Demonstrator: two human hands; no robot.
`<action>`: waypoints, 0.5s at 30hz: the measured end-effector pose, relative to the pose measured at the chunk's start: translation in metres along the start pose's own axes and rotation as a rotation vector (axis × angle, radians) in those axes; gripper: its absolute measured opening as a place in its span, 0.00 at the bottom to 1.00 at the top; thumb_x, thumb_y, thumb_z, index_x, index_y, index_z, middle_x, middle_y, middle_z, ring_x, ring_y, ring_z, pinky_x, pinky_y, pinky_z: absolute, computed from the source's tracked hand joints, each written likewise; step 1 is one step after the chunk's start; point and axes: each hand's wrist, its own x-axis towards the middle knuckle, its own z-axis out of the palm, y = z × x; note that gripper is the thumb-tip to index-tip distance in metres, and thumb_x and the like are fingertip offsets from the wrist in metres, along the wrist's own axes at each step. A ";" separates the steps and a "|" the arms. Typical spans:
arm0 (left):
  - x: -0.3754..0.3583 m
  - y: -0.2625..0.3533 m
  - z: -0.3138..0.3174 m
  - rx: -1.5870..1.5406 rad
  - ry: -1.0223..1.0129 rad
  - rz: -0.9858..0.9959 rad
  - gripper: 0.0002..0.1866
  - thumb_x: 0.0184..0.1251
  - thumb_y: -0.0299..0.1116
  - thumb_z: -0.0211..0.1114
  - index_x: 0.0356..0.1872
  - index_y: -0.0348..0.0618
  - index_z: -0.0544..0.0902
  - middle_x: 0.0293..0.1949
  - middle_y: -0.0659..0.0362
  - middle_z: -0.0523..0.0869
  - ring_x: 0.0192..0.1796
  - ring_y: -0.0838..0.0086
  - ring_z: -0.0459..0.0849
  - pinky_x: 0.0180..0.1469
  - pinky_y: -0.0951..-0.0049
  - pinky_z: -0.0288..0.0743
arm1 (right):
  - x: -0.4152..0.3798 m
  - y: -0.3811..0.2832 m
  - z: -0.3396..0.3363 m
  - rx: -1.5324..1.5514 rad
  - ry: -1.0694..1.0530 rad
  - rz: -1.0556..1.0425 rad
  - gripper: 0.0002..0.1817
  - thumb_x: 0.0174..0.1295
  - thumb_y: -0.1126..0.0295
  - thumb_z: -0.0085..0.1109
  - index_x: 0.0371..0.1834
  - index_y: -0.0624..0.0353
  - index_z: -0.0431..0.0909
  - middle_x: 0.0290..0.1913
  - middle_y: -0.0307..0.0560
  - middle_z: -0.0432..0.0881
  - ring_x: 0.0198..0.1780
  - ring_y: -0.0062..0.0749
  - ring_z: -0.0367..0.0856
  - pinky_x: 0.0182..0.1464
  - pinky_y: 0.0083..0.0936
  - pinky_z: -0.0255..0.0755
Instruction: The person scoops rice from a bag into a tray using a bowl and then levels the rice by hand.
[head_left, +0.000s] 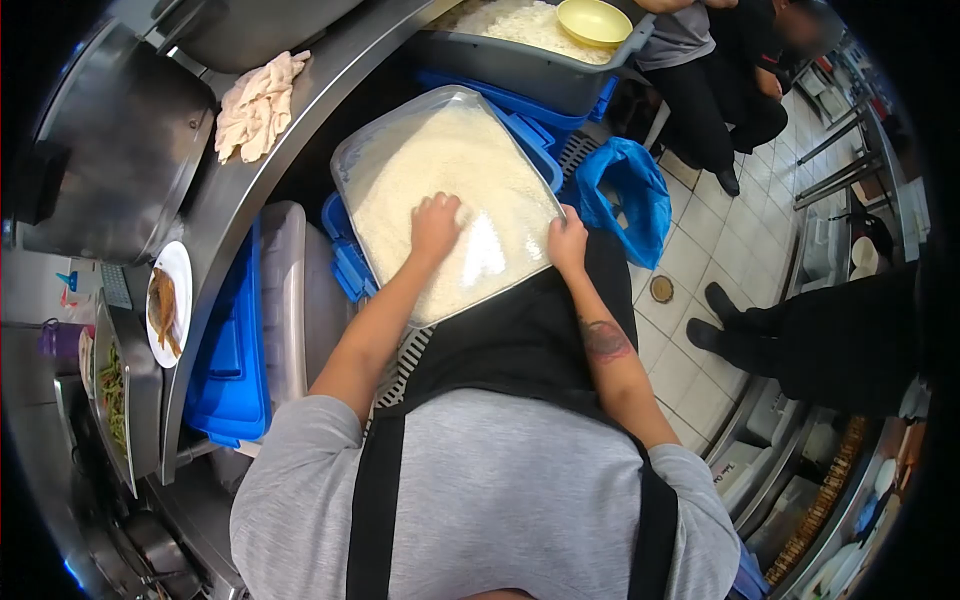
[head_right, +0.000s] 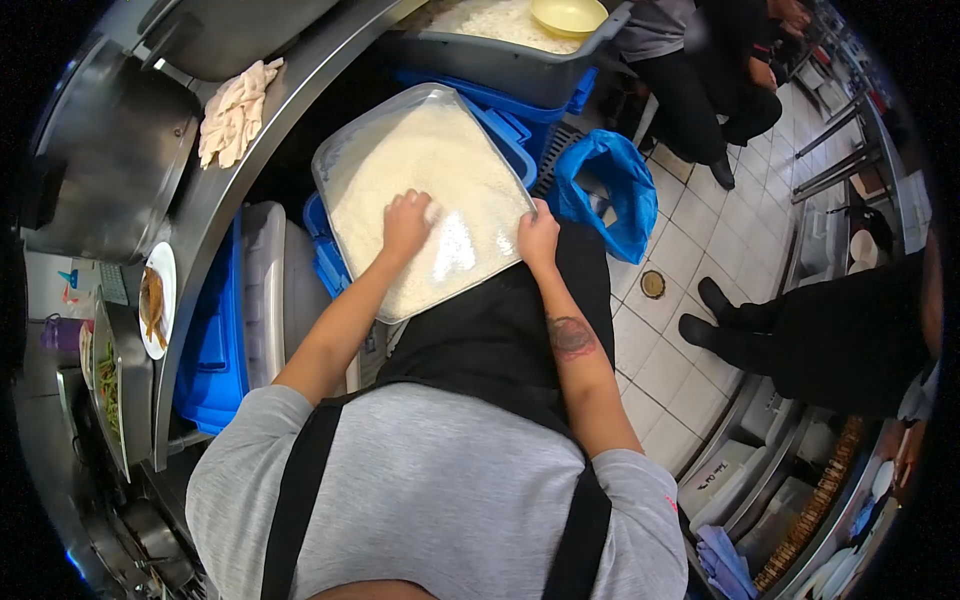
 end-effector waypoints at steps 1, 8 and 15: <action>-0.005 0.002 0.000 -0.046 -0.051 0.071 0.13 0.53 0.36 0.66 0.40 0.47 0.80 0.42 0.53 0.83 0.46 0.56 0.80 0.46 0.55 0.73 | -0.001 0.001 0.000 0.000 0.024 -0.027 0.15 0.57 0.72 0.49 0.47 0.62 0.77 0.38 0.67 0.82 0.43 0.60 0.81 0.48 0.45 0.73; 0.003 0.011 -0.038 -0.263 -0.164 -0.077 0.12 0.63 0.41 0.61 0.36 0.43 0.81 0.24 0.46 0.82 0.30 0.49 0.82 0.33 0.55 0.75 | -0.001 0.002 0.001 0.008 0.024 -0.009 0.16 0.57 0.71 0.48 0.47 0.62 0.77 0.38 0.67 0.81 0.43 0.61 0.81 0.48 0.45 0.73; -0.027 0.006 -0.070 -0.171 -0.179 -0.216 0.34 0.59 0.54 0.64 0.63 0.49 0.68 0.65 0.42 0.65 0.65 0.44 0.63 0.61 0.45 0.62 | 0.000 0.003 0.001 0.003 0.001 0.008 0.17 0.57 0.70 0.48 0.49 0.62 0.77 0.40 0.65 0.82 0.46 0.58 0.80 0.51 0.42 0.72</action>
